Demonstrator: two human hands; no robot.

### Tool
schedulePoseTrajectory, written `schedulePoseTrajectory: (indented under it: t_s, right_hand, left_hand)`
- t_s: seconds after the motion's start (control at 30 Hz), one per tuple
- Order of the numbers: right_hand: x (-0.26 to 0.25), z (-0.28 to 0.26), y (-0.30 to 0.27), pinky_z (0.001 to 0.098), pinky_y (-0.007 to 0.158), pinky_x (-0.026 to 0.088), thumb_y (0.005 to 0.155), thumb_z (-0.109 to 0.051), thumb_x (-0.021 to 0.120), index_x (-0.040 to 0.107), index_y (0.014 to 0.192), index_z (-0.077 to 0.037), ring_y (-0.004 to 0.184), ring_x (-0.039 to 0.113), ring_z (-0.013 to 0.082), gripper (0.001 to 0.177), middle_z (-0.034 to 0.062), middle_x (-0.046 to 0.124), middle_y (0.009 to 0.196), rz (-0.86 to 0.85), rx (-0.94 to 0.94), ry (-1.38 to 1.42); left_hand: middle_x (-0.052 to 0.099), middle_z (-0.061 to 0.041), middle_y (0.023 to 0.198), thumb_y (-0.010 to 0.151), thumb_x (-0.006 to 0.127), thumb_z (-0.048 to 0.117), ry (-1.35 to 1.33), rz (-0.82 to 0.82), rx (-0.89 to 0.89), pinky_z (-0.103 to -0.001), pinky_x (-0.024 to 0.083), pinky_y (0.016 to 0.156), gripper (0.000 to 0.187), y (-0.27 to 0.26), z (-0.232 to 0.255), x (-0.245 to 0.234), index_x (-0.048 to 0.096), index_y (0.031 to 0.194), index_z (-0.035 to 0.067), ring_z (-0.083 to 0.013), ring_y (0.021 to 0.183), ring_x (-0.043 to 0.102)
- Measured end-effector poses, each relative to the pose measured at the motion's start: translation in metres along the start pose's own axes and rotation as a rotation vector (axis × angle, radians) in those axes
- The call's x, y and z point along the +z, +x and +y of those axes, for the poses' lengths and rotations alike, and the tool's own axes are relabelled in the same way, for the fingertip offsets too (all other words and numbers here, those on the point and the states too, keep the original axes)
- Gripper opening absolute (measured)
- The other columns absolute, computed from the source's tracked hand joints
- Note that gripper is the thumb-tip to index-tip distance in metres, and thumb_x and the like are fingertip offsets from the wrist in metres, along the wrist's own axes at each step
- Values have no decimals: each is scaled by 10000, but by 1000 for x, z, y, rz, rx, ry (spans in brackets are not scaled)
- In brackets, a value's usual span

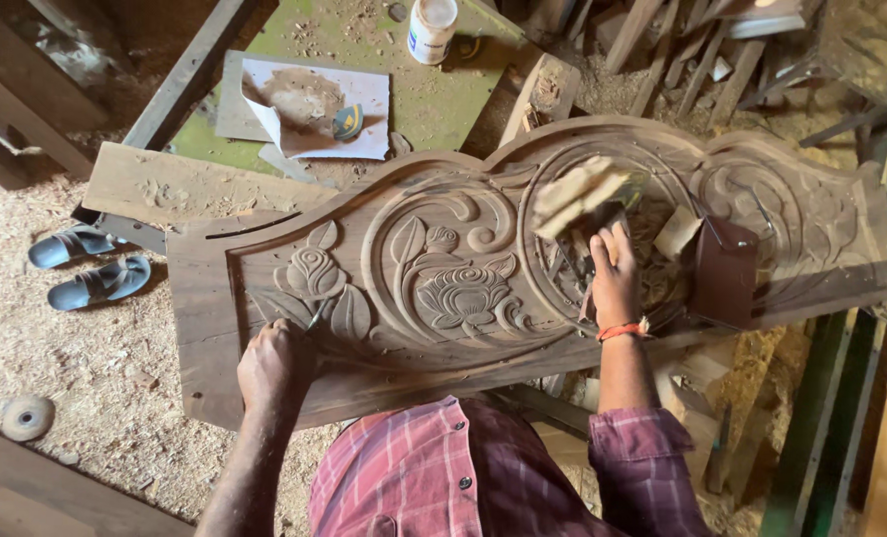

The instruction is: The person carves a floral design into a large wooden panel using a chisel and mallet. They periodically wipe away wood shavings with a piece of wood to clear the work area.

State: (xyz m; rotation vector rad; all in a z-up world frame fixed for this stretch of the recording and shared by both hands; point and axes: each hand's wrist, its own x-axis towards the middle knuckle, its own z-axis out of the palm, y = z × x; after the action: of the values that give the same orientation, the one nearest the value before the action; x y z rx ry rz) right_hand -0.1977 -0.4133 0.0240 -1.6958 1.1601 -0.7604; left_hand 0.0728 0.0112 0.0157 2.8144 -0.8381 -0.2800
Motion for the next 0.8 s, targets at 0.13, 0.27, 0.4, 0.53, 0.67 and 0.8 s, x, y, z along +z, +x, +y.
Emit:
schedulePoseTrajectory:
  t_s: [0.13,0.27,0.4,0.53,0.67,0.8]
  right_hand:
    - [-28,12,-4,444,1015,508,965,-361,715,569,1427,-84,1201,654,339,558,185,671,1348,67,-128,-645]
    - [-46,23,-28,537,961,479,850,-371,759,415,1553,-112,1185,591,472,824,259,602,1360,14,-264,-879]
    - [-49,30,-38,527,974,501,956,-332,698,402,1620,-146,1203,610,444,750,242,619,1380,47,-223,-997]
    - [-61,37,-32,494,835,543,1022,-325,653,422,1591,-66,1053,682,386,666,229,660,1320,78,-157,-857]
    - [-99,26,-28,389,656,511,1104,-378,595,597,1460,-58,787,644,229,479,126,691,982,-48,156,-385]
    - [-122,-4,-24,282,622,511,1067,-318,656,596,1267,-44,730,620,133,344,20,633,940,-23,310,246]
  left_hand:
    - [763,-169,882,978,683,267,-363,-136,-150,-414,581,731,212,4,1,-11,748,1003,66,-303,788,734]
    - [764,-60,904,922,711,262,-939,-273,-255,-333,549,709,351,13,13,-26,710,1211,63,-154,791,683]
    - [755,27,935,964,681,275,-1092,-270,-182,-278,515,749,313,31,42,-44,740,1191,67,-105,814,626]
    - [764,-93,881,987,683,270,-849,-188,-26,-343,587,689,254,74,82,-57,719,1055,28,-154,806,765]
    - [772,-130,912,960,706,174,-733,-8,204,-377,581,698,178,102,114,-53,726,1073,38,-242,802,766]
    - [782,-111,893,986,667,174,-748,-135,245,-369,590,735,165,127,132,-40,723,1099,67,-224,812,784]
